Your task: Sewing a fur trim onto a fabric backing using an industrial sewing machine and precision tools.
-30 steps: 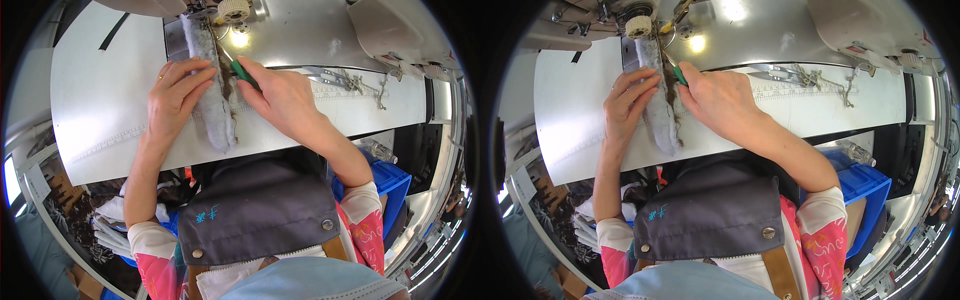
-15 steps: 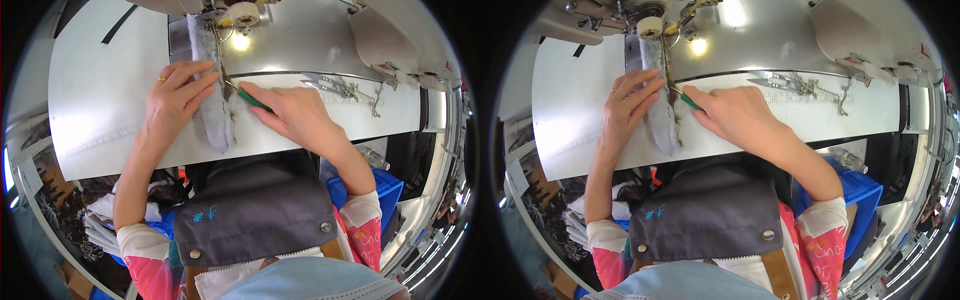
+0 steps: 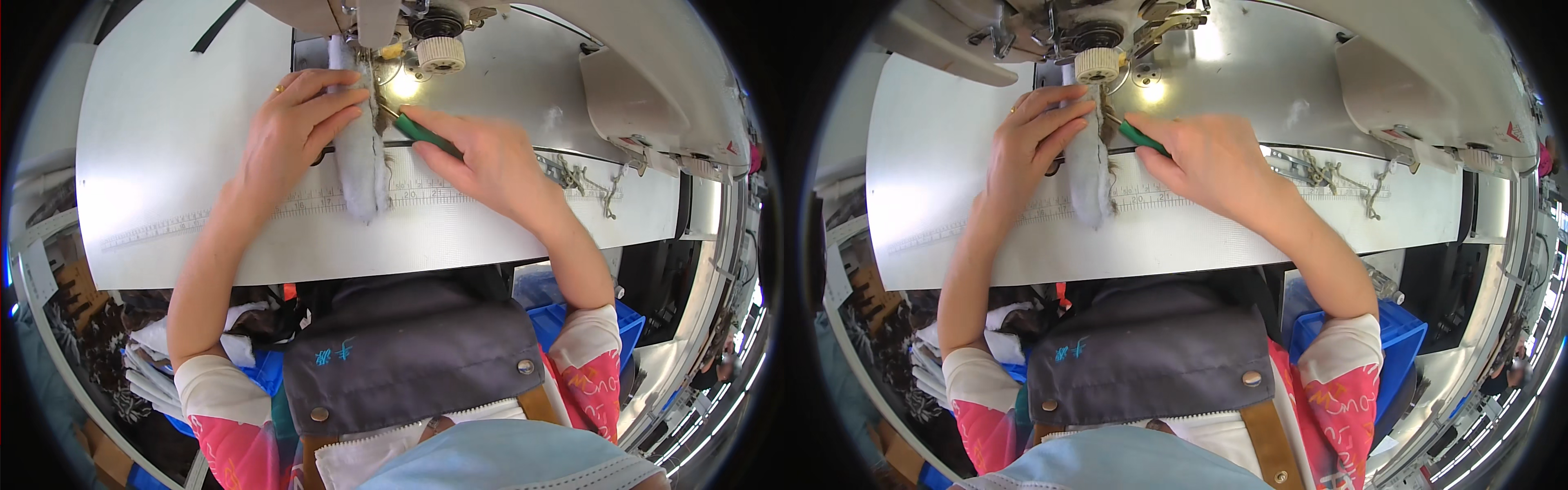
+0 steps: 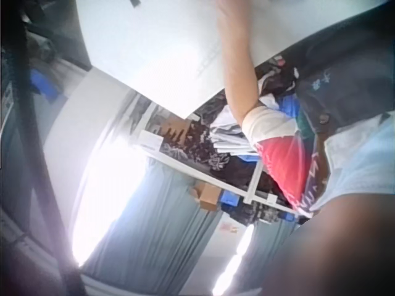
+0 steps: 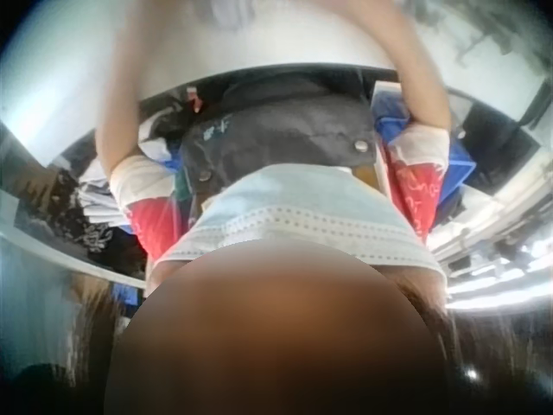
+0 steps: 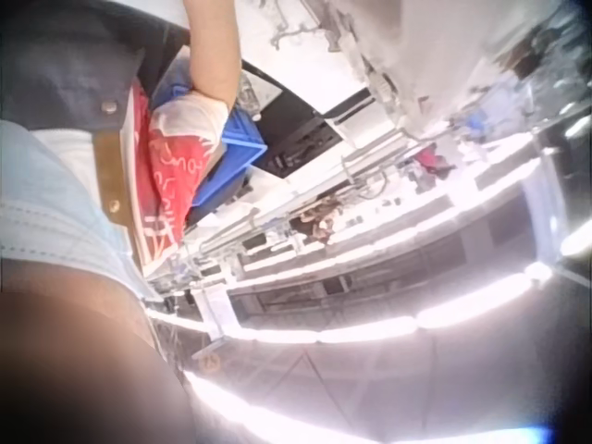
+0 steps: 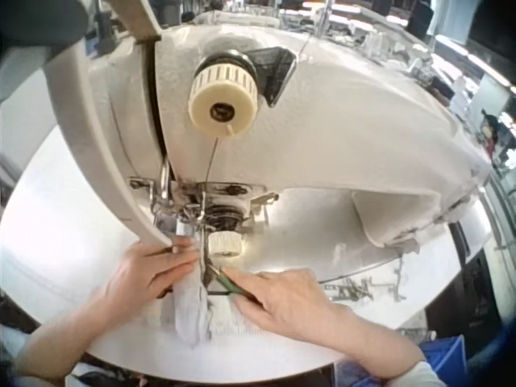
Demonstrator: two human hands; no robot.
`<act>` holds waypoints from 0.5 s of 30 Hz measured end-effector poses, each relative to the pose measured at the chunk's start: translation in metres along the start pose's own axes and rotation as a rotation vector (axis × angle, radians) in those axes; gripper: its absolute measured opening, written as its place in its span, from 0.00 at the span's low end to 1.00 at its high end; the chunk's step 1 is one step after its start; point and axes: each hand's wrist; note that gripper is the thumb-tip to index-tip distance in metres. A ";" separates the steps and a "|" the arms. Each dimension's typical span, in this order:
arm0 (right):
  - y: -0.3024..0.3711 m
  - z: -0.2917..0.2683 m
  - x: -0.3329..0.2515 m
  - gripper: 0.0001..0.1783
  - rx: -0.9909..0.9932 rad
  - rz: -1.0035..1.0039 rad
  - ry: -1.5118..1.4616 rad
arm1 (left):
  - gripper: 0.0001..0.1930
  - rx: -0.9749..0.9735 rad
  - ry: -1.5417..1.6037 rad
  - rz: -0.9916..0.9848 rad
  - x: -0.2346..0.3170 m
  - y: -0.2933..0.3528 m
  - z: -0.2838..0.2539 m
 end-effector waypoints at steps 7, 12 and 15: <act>0.015 -0.002 0.000 0.19 0.031 0.109 -0.193 | 0.12 -0.013 -0.043 -0.009 0.004 0.009 -0.003; 0.008 -0.004 -0.004 0.19 0.085 0.050 -0.168 | 0.14 -0.009 -0.028 -0.067 0.019 0.016 -0.004; 0.007 -0.008 -0.008 0.19 -0.016 0.061 -0.037 | 0.15 -0.023 -0.004 -0.075 0.019 0.016 -0.005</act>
Point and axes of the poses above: each hand's wrist, its own y-axis away from the middle knuckle, its own z-axis out of the palm, x = y × z, and after that the axes turned 3 degrees about z, right-handed
